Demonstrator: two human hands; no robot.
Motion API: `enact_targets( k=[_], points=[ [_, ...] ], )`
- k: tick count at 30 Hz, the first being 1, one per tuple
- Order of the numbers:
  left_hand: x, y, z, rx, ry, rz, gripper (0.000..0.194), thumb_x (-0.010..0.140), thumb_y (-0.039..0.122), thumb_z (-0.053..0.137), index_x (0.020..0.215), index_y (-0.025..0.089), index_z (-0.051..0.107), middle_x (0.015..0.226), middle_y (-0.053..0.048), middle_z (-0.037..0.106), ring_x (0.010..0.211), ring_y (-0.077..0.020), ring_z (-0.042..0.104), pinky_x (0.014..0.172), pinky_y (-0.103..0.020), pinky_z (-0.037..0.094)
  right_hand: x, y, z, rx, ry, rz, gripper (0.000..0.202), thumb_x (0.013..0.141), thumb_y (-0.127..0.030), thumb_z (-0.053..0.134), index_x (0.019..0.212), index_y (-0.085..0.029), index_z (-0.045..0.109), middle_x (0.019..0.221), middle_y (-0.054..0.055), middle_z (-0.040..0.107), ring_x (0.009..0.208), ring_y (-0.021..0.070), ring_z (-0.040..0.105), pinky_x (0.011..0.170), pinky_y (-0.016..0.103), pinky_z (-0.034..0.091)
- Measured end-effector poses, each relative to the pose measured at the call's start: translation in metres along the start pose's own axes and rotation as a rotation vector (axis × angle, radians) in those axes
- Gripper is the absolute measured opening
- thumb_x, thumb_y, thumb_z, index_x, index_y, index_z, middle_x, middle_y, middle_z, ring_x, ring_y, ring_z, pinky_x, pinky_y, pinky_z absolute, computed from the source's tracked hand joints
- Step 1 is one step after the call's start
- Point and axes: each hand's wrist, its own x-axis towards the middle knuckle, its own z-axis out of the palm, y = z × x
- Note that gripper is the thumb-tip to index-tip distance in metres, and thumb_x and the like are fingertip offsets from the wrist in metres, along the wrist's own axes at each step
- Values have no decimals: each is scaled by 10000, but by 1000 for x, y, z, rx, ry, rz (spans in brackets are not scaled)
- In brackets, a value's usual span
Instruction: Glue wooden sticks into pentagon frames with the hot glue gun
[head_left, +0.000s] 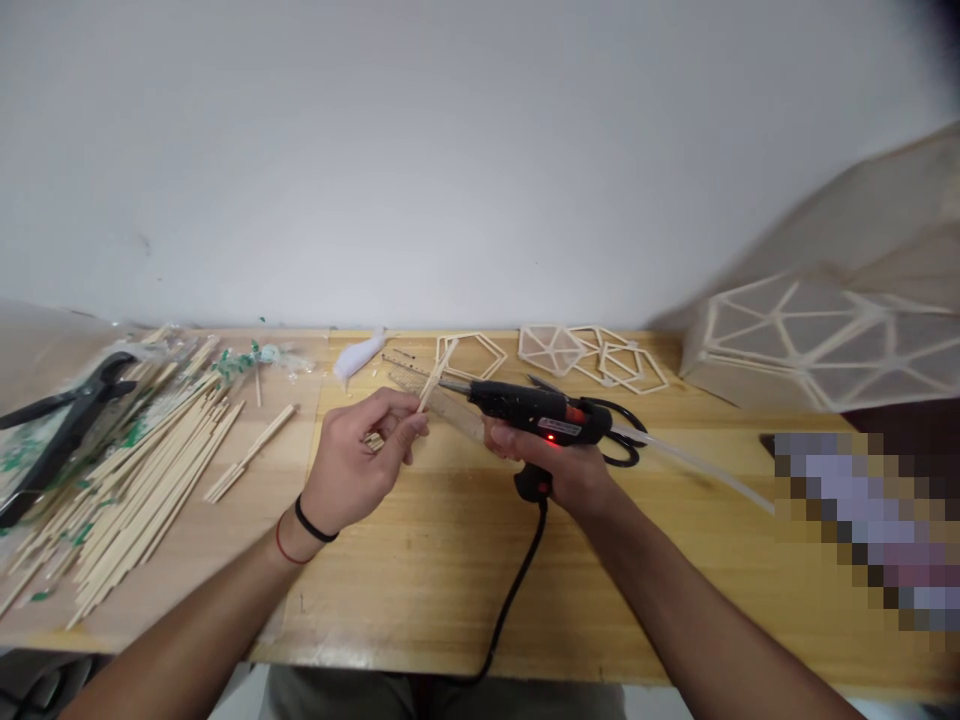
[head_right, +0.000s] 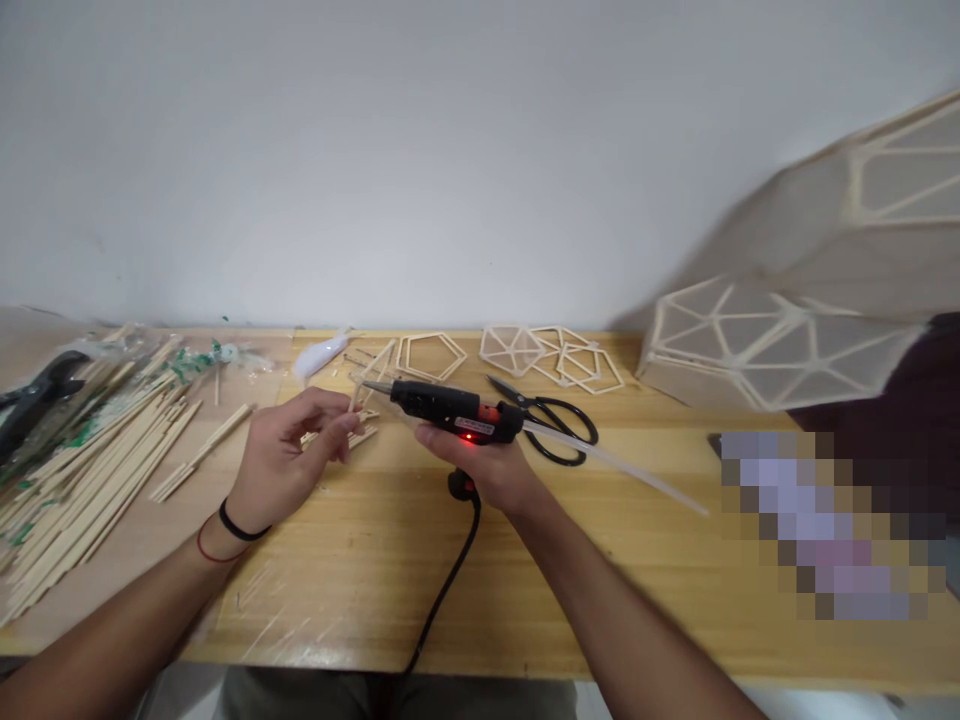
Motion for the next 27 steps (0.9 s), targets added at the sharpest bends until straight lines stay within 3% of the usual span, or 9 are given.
enact_targets(
  k=[10,27],
  points=[
    [0,0,0,11,2,-21,82,980,226,713,935,165,745,711,6,735,499,-84,652,519,-191,530,0,-6,3,30,31,26,313,776,-420,846,625,-208,672,634,13,601,623,177,538,626,346,431],
    [1,0,1,-29,50,-91,95,961,255,736,932,166,750,561,44,662,422,-94,642,433,-172,472,-1,-2,2,-11,57,35,242,771,-421,881,751,-207,769,680,14,653,651,184,588,655,349,507]
  ],
)
